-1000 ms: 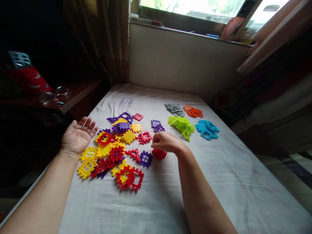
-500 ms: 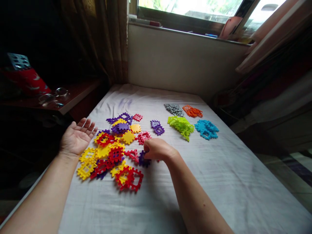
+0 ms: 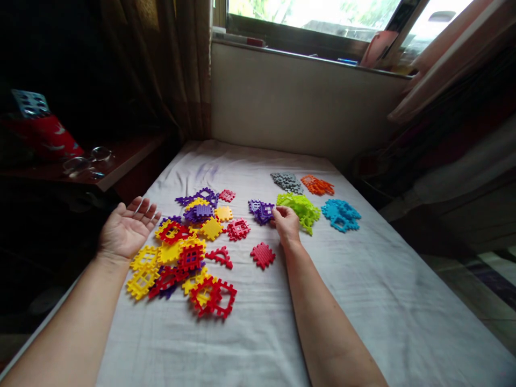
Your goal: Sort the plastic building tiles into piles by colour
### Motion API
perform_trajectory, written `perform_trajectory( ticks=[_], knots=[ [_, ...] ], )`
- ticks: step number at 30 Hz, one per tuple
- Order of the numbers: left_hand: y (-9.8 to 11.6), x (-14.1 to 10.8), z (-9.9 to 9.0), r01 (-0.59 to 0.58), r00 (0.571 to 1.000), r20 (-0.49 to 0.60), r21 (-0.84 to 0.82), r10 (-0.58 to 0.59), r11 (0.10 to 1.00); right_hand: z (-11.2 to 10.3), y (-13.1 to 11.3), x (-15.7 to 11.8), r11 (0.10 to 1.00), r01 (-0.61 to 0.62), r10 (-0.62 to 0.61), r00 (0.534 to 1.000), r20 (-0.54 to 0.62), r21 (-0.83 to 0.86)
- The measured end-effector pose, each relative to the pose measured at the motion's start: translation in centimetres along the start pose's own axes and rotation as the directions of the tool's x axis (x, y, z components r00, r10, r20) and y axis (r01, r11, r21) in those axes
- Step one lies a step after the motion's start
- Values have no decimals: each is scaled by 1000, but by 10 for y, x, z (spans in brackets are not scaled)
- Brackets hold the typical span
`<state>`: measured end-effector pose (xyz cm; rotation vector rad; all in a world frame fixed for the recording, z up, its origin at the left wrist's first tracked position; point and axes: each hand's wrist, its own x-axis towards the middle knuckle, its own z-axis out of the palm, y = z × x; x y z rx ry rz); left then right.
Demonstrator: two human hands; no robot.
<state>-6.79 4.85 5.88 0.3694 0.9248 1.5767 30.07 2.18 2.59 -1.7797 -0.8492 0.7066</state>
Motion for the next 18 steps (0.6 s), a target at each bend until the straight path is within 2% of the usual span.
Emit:
perform_trajectory(
  ticks=[6, 9, 12, 14, 16, 17, 18],
  knots=[
    [1, 1, -1, 9, 1000, 4, -4, -9, 1000, -9, -4, -4, 937, 113, -107, 994, 36, -331],
    [0, 1, -1, 4, 1000, 11, 19, -5, 1000, -11, -10, -9, 884, 188, -179, 982, 60, -427],
    [-2, 1, -3, -6, 1000, 29, 50, 5, 999, -9, -19, -20, 814, 306, -303, 949, 89, -494],
    [-2, 2, -4, -11, 999, 35, 59, 9, 998, -4, -27, -34, 757, 407, -383, 910, 158, -511],
    [-3, 3, -5, -15, 999, 41, 62, 12, 998, 6, -36, -54, 691, 545, -452, 838, 304, -475],
    [-3, 3, -5, -16, 999, 44, 65, 13, 998, 13, -39, -67, 651, 627, -486, 777, 400, -428],
    [-3, 3, -6, -17, 999, 47, 69, 14, 997, 20, -42, -80, 602, 713, -522, 692, 500, -359]
  ],
)
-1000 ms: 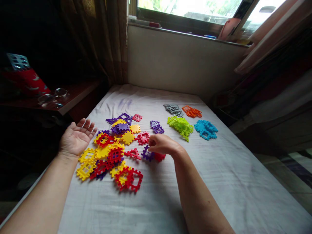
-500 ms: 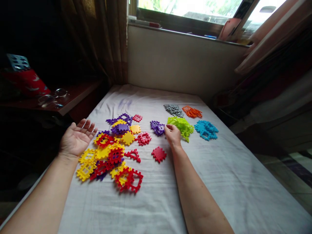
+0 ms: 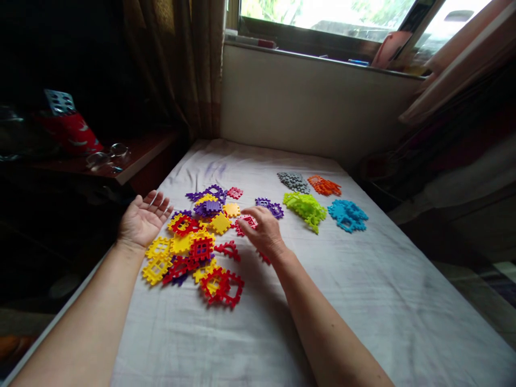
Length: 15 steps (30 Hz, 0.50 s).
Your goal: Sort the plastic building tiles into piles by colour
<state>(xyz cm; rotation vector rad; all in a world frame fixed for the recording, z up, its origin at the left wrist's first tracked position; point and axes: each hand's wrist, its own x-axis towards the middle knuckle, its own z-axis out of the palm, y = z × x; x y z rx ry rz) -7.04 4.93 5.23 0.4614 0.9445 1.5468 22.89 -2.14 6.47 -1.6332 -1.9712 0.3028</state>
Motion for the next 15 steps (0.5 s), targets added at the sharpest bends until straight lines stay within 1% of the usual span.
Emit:
perform_trajectory(
  ticks=[1, 2, 3, 4, 5, 6, 7, 9, 13, 15],
  knots=[
    [0, 0, 0, 0, 1000, 2, 5, 0, 1000, 7, -13, -4, 992, 124, -125, 990, 64, 22],
    [0, -1, 0, -2, 1000, 4, 8, 2, 1000, 14, -25, -8, 971, 235, -239, 963, 121, 45],
    [0, -1, 0, -3, 1000, 6, 6, 3, 1000, 21, -36, -12, 945, 323, -328, 929, 169, 57],
    [1, -2, 0, -4, 1000, 8, 1, 4, 1000, 27, -44, -15, 920, 387, -391, 895, 214, 62],
    [1, -2, 0, -4, 1000, 10, -6, 4, 1000, 32, -50, -17, 903, 425, -425, 870, 251, 57],
    [1, -3, 0, -2, 1000, 12, -13, 2, 1000, 35, -54, -19, 896, 441, -435, 855, 281, 46],
    [1, -3, 0, 1, 1000, 14, -19, -1, 1000, 37, -54, -20, 898, 438, -427, 853, 300, 31],
    [1, -3, -1, 9, 1000, 19, -30, -8, 1000, 34, -49, -20, 919, 393, -374, 878, 299, -5],
    [1, -2, -1, 13, 1000, 28, -31, -12, 999, 17, -27, -22, 970, 214, -190, 964, 188, -115],
    [1, -2, -1, 10, 1000, 29, -29, -9, 1000, 10, -22, -24, 977, 138, -115, 983, 143, -164]
  ],
)
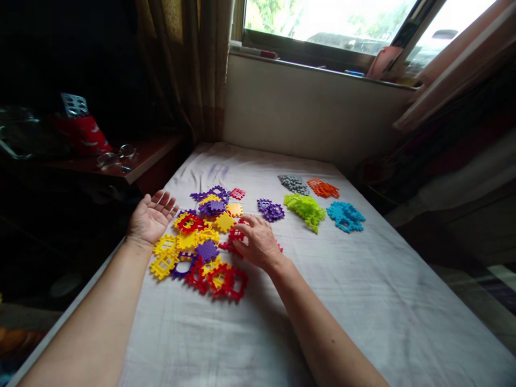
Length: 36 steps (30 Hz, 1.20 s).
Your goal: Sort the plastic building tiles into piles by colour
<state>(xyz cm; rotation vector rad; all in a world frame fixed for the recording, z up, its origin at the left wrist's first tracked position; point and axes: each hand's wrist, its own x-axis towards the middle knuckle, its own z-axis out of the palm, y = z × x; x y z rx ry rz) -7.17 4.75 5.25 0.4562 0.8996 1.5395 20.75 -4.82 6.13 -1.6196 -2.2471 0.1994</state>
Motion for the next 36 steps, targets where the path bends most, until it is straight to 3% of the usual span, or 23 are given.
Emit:
perform_trajectory(
  ticks=[2, 7, 11, 21, 26, 31, 36],
  knots=[
    [0, 0, 0, -3, 1000, -1, -2, 3, 1000, -4, -4, -2, 1000, -6, 6, 1000, 12, -13],
    [0, 0, -1, -7, 1000, 2, 5, 7, 1000, 2, -41, 2, 985, 174, -170, 972, 162, -12],
    [2, 0, -2, 11, 1000, -1, -10, -11, 1000, 10, -59, 6, 982, 172, -158, 973, 171, -76],
    [4, -1, -1, 43, 999, -7, -57, -43, 997, 7, -59, 25, 970, 229, -195, 935, 295, -85],
    [3, 1, -5, 35, 999, 2, -61, -35, 997, 7, -54, 27, 951, 287, -250, 933, 257, -115],
    [2, 0, -3, 36, 999, -13, -69, -37, 997, 10, -43, 22, 973, 201, -189, 976, 110, -111],
    [1, 0, -3, 30, 999, -16, -63, -32, 998, 19, -30, 21, 1000, 6, -5, 995, 97, -6]
  ],
)
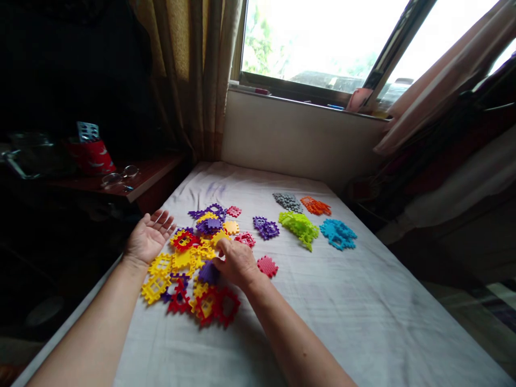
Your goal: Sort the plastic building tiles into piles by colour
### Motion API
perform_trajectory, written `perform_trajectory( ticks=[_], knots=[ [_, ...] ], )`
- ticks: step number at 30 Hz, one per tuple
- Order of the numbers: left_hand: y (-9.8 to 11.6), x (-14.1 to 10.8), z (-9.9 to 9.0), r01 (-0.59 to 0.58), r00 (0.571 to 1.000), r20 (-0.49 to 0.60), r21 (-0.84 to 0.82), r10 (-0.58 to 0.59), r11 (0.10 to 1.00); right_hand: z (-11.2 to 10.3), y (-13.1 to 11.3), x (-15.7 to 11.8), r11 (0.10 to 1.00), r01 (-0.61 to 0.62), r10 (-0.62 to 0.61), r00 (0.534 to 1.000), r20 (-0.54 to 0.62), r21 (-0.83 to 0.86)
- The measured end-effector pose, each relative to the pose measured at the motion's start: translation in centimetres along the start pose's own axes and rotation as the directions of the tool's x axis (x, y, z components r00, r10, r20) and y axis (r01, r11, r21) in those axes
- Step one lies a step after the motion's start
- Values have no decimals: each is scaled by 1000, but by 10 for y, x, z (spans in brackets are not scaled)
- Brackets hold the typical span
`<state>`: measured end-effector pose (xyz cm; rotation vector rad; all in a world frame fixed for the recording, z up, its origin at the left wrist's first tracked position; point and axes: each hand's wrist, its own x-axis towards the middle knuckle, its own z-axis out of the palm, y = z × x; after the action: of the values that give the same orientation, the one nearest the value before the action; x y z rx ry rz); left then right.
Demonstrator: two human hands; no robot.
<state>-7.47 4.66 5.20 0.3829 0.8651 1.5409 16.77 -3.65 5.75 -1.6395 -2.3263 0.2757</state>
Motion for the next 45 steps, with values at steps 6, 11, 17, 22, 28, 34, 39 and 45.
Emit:
perform_trajectory(
  ticks=[6, 11, 17, 22, 28, 34, 39, 45],
  knots=[
    [-1, 1, -1, 0, 1000, 15, 3, 0, 1000, -6, -1, -9, 1000, -24, 24, 1000, 2, 16],
    [-1, 1, 0, 4, 1000, 12, 1, -4, 1000, -18, -7, -15, 997, 39, -30, 990, 141, -62],
    [0, -1, -1, 2, 1000, 10, -12, -2, 1000, -12, -10, -12, 997, -59, 50, 986, 158, 52],
    [1, -1, 0, 13, 1000, -2, -18, -13, 1000, -4, 5, -2, 868, -165, 184, 983, 5, 469],
    [2, -3, 2, 23, 1000, -8, -27, -24, 999, -29, 73, 28, 759, -364, 539, 816, -208, 540],
    [1, -1, 1, 13, 1000, -3, -16, -14, 1000, -40, 108, 31, 718, -627, 685, 714, -147, 303],
    [-2, 2, -3, -9, 1000, 21, 12, 9, 1000, -38, 99, 18, 768, -606, 640, 720, -268, 206],
    [-3, 3, -6, -25, 998, 53, 20, 24, 999, -13, 21, -1, 974, -137, 161, 979, -126, 180]
  ],
)
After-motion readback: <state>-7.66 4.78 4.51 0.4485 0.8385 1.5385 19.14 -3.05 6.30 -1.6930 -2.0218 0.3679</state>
